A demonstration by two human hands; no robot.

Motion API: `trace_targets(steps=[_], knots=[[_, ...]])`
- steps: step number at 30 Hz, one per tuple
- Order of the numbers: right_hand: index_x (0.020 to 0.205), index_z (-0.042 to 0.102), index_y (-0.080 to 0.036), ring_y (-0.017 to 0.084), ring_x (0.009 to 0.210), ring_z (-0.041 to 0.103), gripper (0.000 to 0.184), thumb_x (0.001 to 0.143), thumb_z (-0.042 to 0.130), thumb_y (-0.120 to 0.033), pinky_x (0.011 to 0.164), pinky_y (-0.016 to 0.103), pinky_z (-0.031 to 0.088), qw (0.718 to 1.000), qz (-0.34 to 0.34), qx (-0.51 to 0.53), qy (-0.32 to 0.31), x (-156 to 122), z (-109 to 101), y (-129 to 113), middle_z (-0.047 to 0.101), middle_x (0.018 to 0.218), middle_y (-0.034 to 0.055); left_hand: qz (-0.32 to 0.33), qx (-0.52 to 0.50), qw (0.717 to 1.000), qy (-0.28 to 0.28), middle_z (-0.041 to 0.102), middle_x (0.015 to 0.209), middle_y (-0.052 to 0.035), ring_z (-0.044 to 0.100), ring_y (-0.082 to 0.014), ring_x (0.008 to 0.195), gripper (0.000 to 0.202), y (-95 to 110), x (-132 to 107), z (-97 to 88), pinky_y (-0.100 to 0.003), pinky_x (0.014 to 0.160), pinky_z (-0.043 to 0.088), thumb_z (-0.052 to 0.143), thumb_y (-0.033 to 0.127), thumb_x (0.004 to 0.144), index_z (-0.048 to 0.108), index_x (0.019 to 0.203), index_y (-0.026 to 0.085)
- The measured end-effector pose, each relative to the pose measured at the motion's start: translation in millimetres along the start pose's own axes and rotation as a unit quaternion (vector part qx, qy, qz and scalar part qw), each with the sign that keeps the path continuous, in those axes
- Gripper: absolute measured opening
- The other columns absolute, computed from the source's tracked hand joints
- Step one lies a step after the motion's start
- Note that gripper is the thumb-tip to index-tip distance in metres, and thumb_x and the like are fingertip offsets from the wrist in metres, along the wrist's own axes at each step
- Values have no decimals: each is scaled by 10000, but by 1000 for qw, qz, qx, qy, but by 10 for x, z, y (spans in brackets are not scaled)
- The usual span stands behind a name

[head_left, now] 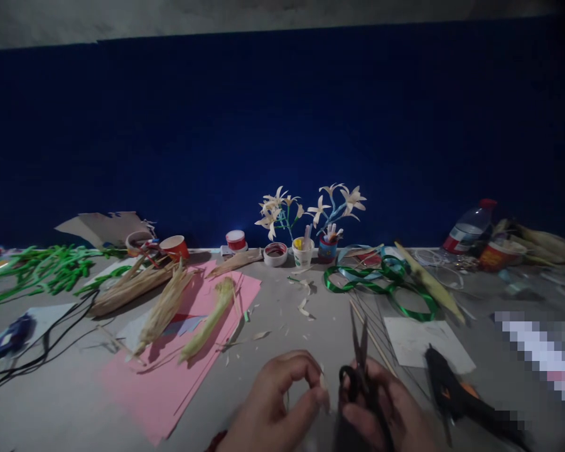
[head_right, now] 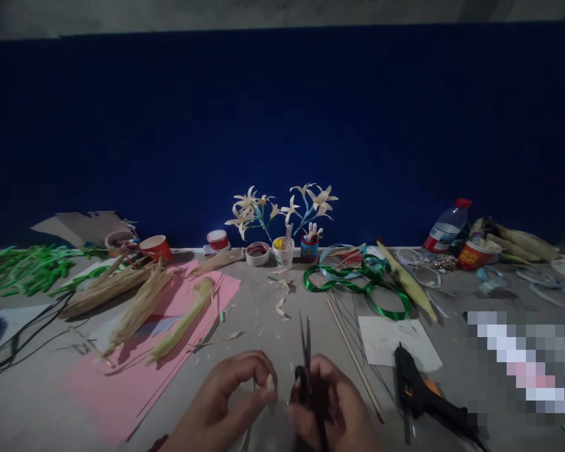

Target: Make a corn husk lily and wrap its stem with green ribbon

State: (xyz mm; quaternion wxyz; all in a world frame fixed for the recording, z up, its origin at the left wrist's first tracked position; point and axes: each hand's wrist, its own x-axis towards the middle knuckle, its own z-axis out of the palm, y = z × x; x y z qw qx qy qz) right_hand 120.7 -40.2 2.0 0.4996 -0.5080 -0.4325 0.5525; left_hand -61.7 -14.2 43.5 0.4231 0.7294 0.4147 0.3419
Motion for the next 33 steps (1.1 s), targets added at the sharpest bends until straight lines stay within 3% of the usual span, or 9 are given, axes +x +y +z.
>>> trace_targets(steps=[4,9,15,20,23,26,29,31,33], knots=[[758,581,-220,183,678,624,212,630,743,-272,634,255,494,999,-24,-13,-38,83,64,-249,656,715,-8,22,31,998,-47,663,788,-58,625,-191,812,99,27,26,18,-243,775,425,570,185,823,601,729,184],[733,531,-209,138,633,578,259,579,738,-210,599,227,464,996,-19,-5,-86,150,89,-253,626,686,-27,13,51,995,-83,686,774,-63,638,-189,788,110,90,63,-8,-238,761,432,583,104,777,630,701,167],[668,551,-213,152,617,582,246,508,737,-240,590,236,460,1000,6,-10,-26,117,144,-290,625,644,-12,4,17,999,-47,636,776,-36,608,-187,813,142,16,78,-25,-258,792,414,548,43,734,586,711,178],[733,605,-210,130,548,518,237,629,675,-410,555,235,434,999,-22,40,-15,84,169,-252,570,617,-25,-18,-168,986,19,567,754,-28,539,-184,758,96,-64,48,50,-275,715,393,569,218,805,549,719,180],[667,569,-223,117,458,466,313,544,725,-464,476,234,415,998,-26,59,1,172,182,-108,521,530,-48,-67,-291,954,34,546,720,-17,498,-164,717,164,-122,38,177,-257,664,372,634,278,786,547,699,169],[617,545,-237,124,416,456,360,458,770,-470,423,239,405,996,-48,66,32,265,175,-10,485,478,-63,-86,-323,942,30,543,690,-12,487,-155,687,182,-215,66,260,-256,652,368,643,284,781,545,687,163],[718,596,-237,166,556,582,259,555,763,-352,523,248,466,996,-50,47,61,261,124,-10,619,612,-21,-50,-255,962,78,545,748,-19,505,-170,741,139,-332,101,185,-268,683,390,568,263,836,532,730,182],[772,605,-231,179,672,632,225,604,752,-255,614,251,488,996,-24,40,72,222,73,-9,680,728,-4,-11,-134,985,108,550,812,-26,523,-181,790,106,-418,86,66,-287,731,403,511,227,875,532,776,195],[746,587,-227,179,691,640,241,589,769,-218,643,252,493,996,-1,51,71,188,28,34,685,731,-14,8,6,995,103,568,857,-35,542,-194,841,90,-513,26,-44,-311,790,402,494,182,883,535,806,203]])
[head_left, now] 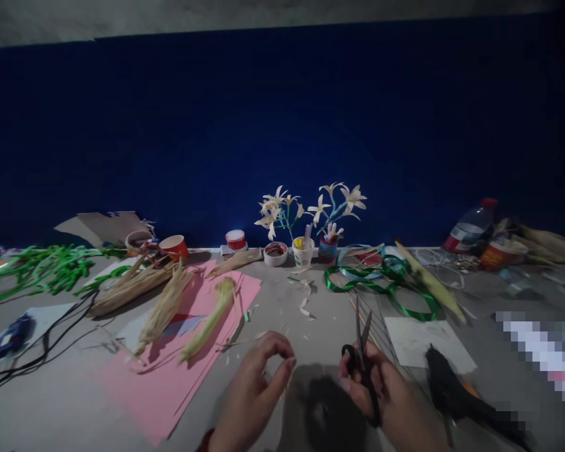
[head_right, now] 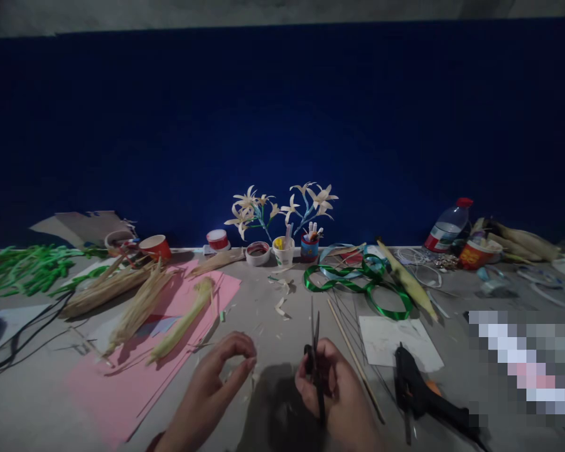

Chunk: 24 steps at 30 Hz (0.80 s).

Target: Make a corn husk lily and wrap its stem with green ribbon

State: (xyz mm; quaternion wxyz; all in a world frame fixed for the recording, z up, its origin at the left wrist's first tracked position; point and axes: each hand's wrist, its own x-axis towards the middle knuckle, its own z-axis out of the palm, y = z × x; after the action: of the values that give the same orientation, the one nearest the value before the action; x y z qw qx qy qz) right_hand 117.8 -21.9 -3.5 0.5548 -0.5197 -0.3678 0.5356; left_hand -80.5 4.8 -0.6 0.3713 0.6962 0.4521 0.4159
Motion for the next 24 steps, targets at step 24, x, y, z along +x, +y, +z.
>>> trace_targets(steps=[24], knots=[[741,534,-218,148,644,603,252,619,753,-241,629,246,478,996,-7,-38,-82,41,-21,393,616,674,-40,26,360,924,-129,695,820,-50,610,-222,831,149,-298,49,158,-340,806,422,559,103,847,660,759,167]])
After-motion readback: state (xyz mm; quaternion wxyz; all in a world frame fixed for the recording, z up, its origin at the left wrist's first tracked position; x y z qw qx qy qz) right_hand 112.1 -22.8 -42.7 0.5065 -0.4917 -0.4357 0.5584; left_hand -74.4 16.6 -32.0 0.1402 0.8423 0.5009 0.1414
